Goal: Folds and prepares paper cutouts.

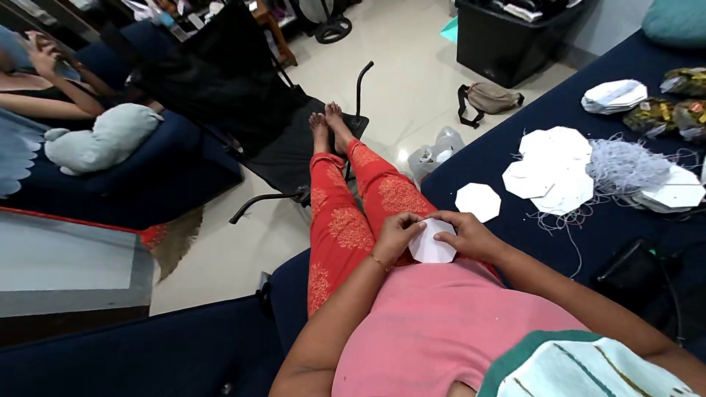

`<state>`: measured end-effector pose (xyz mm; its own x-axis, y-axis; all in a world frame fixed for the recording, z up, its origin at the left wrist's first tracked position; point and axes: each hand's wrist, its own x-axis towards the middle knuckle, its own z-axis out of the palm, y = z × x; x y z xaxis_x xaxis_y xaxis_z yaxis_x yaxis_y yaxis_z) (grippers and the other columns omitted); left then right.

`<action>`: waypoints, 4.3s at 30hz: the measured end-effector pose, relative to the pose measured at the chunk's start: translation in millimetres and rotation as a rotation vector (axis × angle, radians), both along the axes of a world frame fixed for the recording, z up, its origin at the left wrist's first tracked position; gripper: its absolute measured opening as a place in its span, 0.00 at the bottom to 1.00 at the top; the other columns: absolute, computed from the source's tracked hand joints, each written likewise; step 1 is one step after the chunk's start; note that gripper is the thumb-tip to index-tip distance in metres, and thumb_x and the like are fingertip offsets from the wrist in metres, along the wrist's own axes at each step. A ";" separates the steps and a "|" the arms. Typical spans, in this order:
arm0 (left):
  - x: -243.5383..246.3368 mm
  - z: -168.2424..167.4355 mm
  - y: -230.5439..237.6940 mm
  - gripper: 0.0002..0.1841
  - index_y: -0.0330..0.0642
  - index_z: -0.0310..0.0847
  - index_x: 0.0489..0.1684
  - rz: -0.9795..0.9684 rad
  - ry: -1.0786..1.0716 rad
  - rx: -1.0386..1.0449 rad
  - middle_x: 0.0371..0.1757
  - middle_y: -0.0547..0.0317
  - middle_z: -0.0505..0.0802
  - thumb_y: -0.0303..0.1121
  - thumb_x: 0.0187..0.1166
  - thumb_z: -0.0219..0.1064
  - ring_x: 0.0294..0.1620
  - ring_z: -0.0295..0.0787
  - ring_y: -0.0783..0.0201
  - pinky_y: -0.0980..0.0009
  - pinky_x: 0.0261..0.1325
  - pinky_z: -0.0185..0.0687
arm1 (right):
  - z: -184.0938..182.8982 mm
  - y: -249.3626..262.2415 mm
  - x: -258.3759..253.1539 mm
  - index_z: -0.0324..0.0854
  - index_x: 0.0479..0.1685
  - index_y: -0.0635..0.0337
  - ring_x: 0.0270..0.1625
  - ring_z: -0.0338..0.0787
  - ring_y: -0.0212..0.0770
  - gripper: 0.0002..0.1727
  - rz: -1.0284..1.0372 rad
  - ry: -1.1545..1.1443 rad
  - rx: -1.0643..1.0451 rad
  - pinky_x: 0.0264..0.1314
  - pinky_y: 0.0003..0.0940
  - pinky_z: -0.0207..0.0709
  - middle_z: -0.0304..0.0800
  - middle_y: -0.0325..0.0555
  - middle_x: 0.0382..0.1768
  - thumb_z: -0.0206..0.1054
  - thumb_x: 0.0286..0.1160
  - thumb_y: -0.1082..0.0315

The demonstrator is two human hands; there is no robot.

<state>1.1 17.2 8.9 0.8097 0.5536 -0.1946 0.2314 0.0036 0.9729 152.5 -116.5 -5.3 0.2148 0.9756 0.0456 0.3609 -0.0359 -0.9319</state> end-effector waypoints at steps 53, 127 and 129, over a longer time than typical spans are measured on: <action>-1.4 2.6 -0.1 0.13 0.26 0.85 0.53 -0.021 0.064 0.259 0.47 0.46 0.93 0.25 0.75 0.72 0.48 0.91 0.66 0.67 0.60 0.86 | -7.0 2.7 -4.7 0.84 0.56 0.68 0.38 0.89 0.31 0.15 -0.132 0.169 -0.078 0.41 0.27 0.83 0.91 0.48 0.45 0.71 0.71 0.76; -2.0 -9.5 7.0 0.11 0.26 0.81 0.56 0.185 0.077 0.049 0.44 0.52 0.92 0.22 0.79 0.66 0.41 0.91 0.69 0.70 0.50 0.89 | 6.3 -61.9 117.2 0.79 0.49 0.67 0.33 0.91 0.43 0.09 -0.507 -0.229 -0.064 0.37 0.43 0.85 0.92 0.51 0.35 0.57 0.89 0.70; -1.2 -8.3 6.0 0.13 0.25 0.80 0.57 0.207 0.031 0.035 0.46 0.50 0.92 0.20 0.76 0.67 0.43 0.92 0.67 0.68 0.52 0.90 | 10.1 -47.0 94.1 0.81 0.49 0.67 0.26 0.87 0.37 0.09 -0.449 -0.161 0.000 0.30 0.35 0.82 0.89 0.47 0.28 0.59 0.88 0.70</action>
<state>-0.1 23.2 0.6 0.6718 0.7145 -0.1953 0.2592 0.0202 0.9656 246.6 -163.5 4.9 0.6050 0.7882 0.1130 0.4496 -0.2210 -0.8655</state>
